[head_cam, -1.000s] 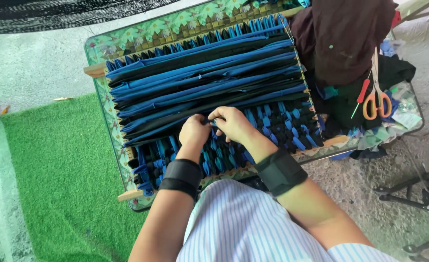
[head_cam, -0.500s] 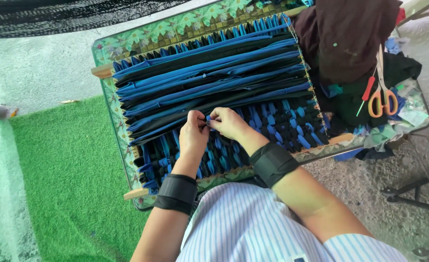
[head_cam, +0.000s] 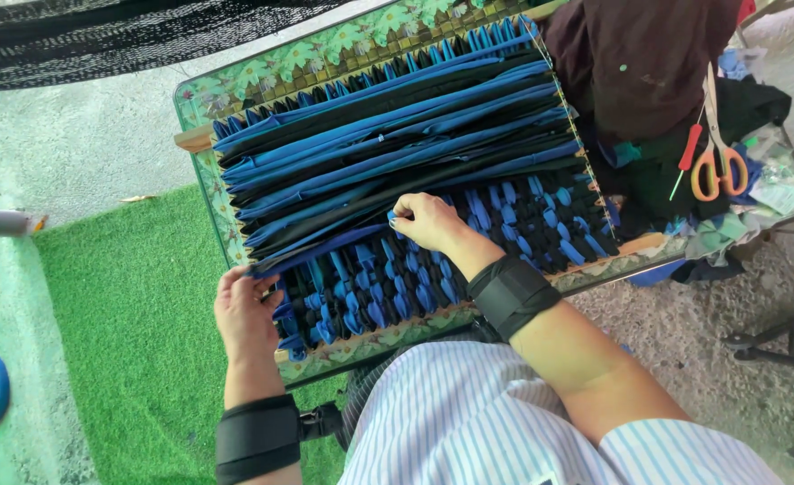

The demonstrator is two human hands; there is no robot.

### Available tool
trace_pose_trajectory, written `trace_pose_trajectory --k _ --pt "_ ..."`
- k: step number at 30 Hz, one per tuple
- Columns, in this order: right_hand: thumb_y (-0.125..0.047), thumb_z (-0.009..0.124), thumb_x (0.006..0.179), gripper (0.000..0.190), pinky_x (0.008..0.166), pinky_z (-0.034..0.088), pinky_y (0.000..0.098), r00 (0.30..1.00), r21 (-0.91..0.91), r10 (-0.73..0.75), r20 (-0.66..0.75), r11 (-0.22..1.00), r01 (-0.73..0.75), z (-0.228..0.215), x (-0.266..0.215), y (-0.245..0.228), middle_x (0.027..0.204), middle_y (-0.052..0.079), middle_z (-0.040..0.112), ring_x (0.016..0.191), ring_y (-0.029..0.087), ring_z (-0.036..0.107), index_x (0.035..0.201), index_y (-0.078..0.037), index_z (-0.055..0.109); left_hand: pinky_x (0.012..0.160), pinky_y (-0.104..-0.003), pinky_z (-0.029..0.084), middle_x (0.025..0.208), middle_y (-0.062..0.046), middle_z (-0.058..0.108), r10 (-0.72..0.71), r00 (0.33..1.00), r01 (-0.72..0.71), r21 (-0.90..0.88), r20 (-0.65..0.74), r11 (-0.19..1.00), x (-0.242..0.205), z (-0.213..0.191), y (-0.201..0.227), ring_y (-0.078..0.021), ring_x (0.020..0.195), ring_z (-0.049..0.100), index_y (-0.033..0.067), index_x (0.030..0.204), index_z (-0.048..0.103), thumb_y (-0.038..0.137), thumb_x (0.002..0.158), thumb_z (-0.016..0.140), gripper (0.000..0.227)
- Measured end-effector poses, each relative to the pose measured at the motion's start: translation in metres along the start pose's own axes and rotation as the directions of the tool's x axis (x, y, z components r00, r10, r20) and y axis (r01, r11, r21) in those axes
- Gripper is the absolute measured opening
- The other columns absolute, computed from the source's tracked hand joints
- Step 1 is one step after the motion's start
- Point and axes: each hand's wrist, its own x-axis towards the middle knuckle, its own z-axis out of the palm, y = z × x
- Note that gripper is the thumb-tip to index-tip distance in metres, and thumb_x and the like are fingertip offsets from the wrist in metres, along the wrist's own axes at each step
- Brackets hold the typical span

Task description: The recorder is arranging and aligning blue fabric strips into a wooden frame grid for weaving or textile production.

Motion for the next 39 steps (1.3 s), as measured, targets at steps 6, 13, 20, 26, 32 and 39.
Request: trace_pose_trajectory --k 6,13,20,26,32,39 --pt "-0.023 0.075 0.086 0.023 0.079 0.058 0.0347 0.997 0.167 -0.073 0.026 0.984 0.067 0.007 0.005 0.008 0.092 0.007 0.077 0.088 0.021 0.075 0.101 -0.006 0.074 0.065 -0.032 0.054 0.086 -0.003 0.066 -0.043 0.979 0.188 -0.797 0.200 0.574 0.009 -0.051 -0.016 -0.0187 0.077 0.068 0.0131 0.114 0.055 0.013 0.100 0.052 0.014" --pt "-0.019 0.073 0.085 0.019 0.080 0.057 0.0384 0.999 -0.012 0.041 -0.026 0.999 -0.042 0.013 0.000 -0.002 0.093 0.010 0.074 0.089 0.025 0.072 0.103 -0.014 0.078 0.069 -0.020 0.047 0.087 0.002 0.069 -0.018 0.967 0.003 0.060 0.253 0.998 0.020 -0.070 -0.035 -0.0065 0.077 0.059 0.0084 0.110 0.073 0.018 0.090 0.076 0.022" --pt "-0.023 0.068 0.086 0.021 0.084 0.055 0.0472 0.970 -0.371 0.179 -0.165 0.900 -0.230 0.031 -0.019 -0.007 0.115 0.011 0.067 0.103 0.034 0.067 0.099 -0.025 0.083 0.058 -0.027 0.044 0.082 -0.001 0.067 -0.213 0.966 0.167 0.281 0.144 0.945 0.031 -0.086 -0.050 -0.0105 0.069 0.063 0.0036 0.100 0.069 0.019 0.097 0.072 0.016" --pt "-0.028 0.069 0.090 0.033 0.084 0.056 0.0436 0.979 -0.208 0.155 -0.131 0.961 -0.180 0.001 -0.043 -0.093 0.106 0.009 0.070 0.098 0.028 0.071 0.122 -0.022 0.072 0.065 -0.025 0.050 0.084 -0.002 0.072 -0.058 0.948 -0.003 0.192 0.312 0.981 0.039 -0.078 -0.019 -0.0107 0.073 0.062 0.0001 0.102 0.066 0.014 0.099 0.067 0.015" --pt "-0.011 0.075 0.090 0.060 0.095 0.053 0.0416 0.765 0.171 -0.629 -0.137 0.746 0.644 0.001 -0.063 -0.175 0.127 0.014 0.064 0.111 0.029 0.066 0.142 -0.001 0.048 0.078 -0.022 0.049 0.099 0.002 0.066 0.366 0.741 -0.226 -0.304 0.563 0.925 0.019 0.017 0.064 -0.0052 0.088 0.060 0.0000 0.109 0.066 0.006 0.102 0.067 0.008" --pt "0.002 0.061 0.094 0.025 0.058 0.052 0.0255 0.964 0.512 -0.146 -0.222 0.824 0.243 -0.043 -0.051 -0.121 0.099 0.002 0.059 0.078 0.008 0.062 0.116 -0.006 0.052 0.067 -0.027 0.046 0.087 -0.003 0.076 0.112 0.838 0.037 -0.261 0.534 0.965 0.037 0.128 0.026 -0.0118 0.078 0.065 0.0093 0.105 0.067 0.031 0.107 0.051 0.027"
